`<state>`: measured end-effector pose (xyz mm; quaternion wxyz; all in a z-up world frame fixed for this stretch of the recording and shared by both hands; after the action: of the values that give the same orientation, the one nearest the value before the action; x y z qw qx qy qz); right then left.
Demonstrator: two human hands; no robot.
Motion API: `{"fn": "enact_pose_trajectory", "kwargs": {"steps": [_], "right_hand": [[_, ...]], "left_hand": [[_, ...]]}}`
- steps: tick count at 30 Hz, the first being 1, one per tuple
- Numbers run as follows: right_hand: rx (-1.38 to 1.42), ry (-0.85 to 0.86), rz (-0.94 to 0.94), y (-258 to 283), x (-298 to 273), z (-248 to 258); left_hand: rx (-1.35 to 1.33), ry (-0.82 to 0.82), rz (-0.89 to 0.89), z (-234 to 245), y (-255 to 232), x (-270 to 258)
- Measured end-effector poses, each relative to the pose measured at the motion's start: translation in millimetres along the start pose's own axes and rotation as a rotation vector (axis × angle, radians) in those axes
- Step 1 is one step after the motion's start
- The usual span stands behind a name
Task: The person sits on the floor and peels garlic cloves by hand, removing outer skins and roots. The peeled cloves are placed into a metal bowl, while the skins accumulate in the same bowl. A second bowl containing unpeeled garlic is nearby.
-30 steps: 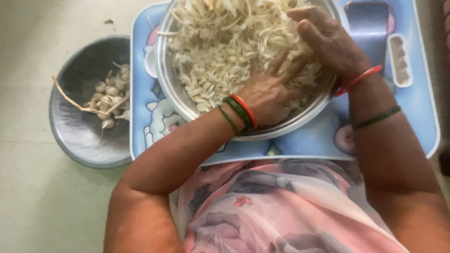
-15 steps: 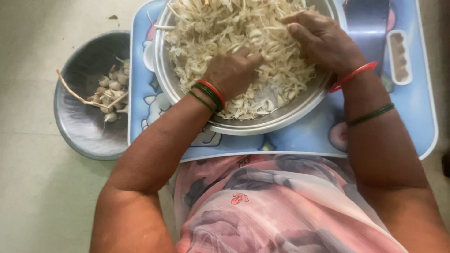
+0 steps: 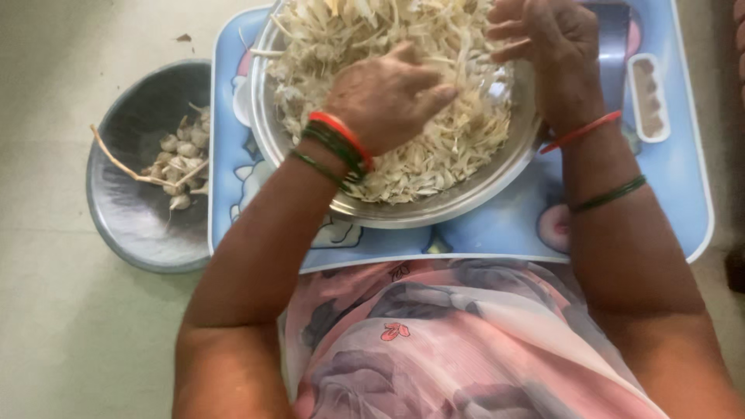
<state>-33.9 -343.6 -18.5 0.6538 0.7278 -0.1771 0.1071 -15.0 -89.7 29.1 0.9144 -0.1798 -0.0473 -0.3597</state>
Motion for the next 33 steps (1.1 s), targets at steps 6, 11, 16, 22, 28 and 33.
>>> {"fn": "enact_pose_trajectory", "kwargs": {"steps": [6,11,16,22,28,33], "right_hand": [[0.096,-0.132,0.018,-10.1,1.2,5.1],[0.048,-0.121,-0.021,-11.7,-0.5,5.8],[-0.099,-0.082,0.004,-11.3,3.8,1.1],[0.008,-0.037,-0.091,-8.1,3.1,-0.8],[-0.077,-0.034,-0.178,-9.5,8.8,-4.6],[-0.095,-0.010,-0.181,-10.7,7.6,-4.4]], "left_hand": [[0.151,0.082,0.037,-26.6,-54.7,48.6],[0.300,-0.058,-0.124,-76.1,-46.5,41.8],[0.173,-0.010,-0.082,-101.2,-26.8,52.7],[-0.030,-0.321,-0.101,-101.1,4.8,62.8],[-0.568,-0.458,0.181,-78.6,33.1,54.2],[-0.752,-0.320,0.213,-40.6,41.9,40.7]]}}
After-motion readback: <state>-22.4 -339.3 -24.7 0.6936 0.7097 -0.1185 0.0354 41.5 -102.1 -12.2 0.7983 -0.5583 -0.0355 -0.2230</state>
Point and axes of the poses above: each hand's wrist, its own x-axis towards the middle knuckle, its own z-axis out of the back of the hand, y = z × x, the point moved 1 cm from there along x, towards the middle knuckle, and after that the axes turned 8 degrees about -y, right-handed, at the moved point
